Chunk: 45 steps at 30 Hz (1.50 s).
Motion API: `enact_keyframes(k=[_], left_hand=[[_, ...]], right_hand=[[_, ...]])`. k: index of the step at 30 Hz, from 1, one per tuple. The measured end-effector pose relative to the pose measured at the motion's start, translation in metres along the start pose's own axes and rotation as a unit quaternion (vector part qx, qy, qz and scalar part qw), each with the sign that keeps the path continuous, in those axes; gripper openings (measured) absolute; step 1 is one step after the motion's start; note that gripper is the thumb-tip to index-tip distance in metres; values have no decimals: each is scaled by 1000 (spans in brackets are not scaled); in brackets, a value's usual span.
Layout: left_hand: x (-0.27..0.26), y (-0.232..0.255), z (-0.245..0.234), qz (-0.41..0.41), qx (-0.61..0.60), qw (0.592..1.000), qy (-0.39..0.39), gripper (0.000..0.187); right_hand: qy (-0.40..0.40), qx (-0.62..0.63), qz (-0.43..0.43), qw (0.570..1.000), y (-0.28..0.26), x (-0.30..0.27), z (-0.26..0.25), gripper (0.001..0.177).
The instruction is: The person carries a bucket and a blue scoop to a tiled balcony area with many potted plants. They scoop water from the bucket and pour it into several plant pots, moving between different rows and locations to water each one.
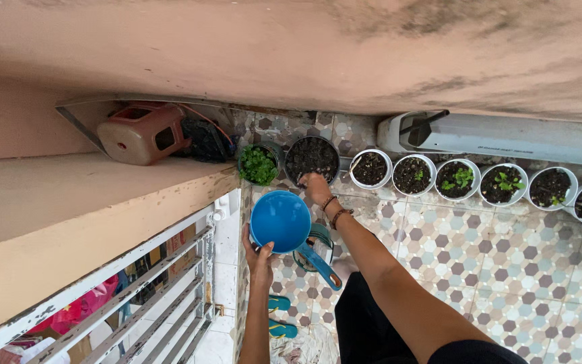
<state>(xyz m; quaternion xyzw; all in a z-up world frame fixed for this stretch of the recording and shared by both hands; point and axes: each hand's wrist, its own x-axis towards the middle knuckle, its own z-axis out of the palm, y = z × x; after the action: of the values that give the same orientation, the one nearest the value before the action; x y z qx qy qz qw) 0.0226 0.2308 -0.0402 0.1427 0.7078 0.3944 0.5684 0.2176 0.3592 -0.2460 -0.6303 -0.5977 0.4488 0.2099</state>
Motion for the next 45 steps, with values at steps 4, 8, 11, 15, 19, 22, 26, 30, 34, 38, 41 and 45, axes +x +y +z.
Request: enact_keyframes(k=[4, 8, 11, 15, 19, 22, 26, 30, 34, 38, 41, 45], left_hand=[[-9, -3, 6, -4, -9, 1000, -3, 110], [-17, -5, 15, 10, -9, 999, -30, 110], [-25, -4, 32, 17, -1, 999, -49, 111], [-45, -2, 56, 36, 21, 996, -77, 109], [-56, -7, 91, -2, 95, 994, -59, 112], [-65, -19, 109, 38, 109, 988, -99, 111], [-69, -26, 135, 22, 135, 984, -113, 114], [-68, -31, 146, 17, 100, 980, -171, 115], [-69, -40, 142, 15, 54, 976, -210, 114], [-70, -46, 142, 6, 42, 980, -196, 118], [-70, -42, 143, 6, 63, 981, -186, 117], [-77, -37, 145, -2, 88, 981, -175, 117]], right_hand=[[31, -33, 53, 998, -6, -4, -30, 17], [-5, 274, 115, 955, 7, -13, -60, 14], [-44, 486, 137, 862, 22, -26, -85, 17], [-32, 523, 181, 832, 25, -60, -115, 21], [-33, 512, 189, 837, 35, -85, -129, 29], [-13, 558, 191, 808, 53, -96, -125, 34], [24, 577, 166, 799, 74, -105, -129, 35], [36, 559, 50, 827, 100, -109, -133, 45], [81, 390, 183, 899, 104, -91, -130, 54], [89, 368, 230, 897, 102, -87, -137, 53], [70, 340, 137, 928, 101, -95, -146, 18], [93, 362, 70, 925, 96, -113, -160, 35]])
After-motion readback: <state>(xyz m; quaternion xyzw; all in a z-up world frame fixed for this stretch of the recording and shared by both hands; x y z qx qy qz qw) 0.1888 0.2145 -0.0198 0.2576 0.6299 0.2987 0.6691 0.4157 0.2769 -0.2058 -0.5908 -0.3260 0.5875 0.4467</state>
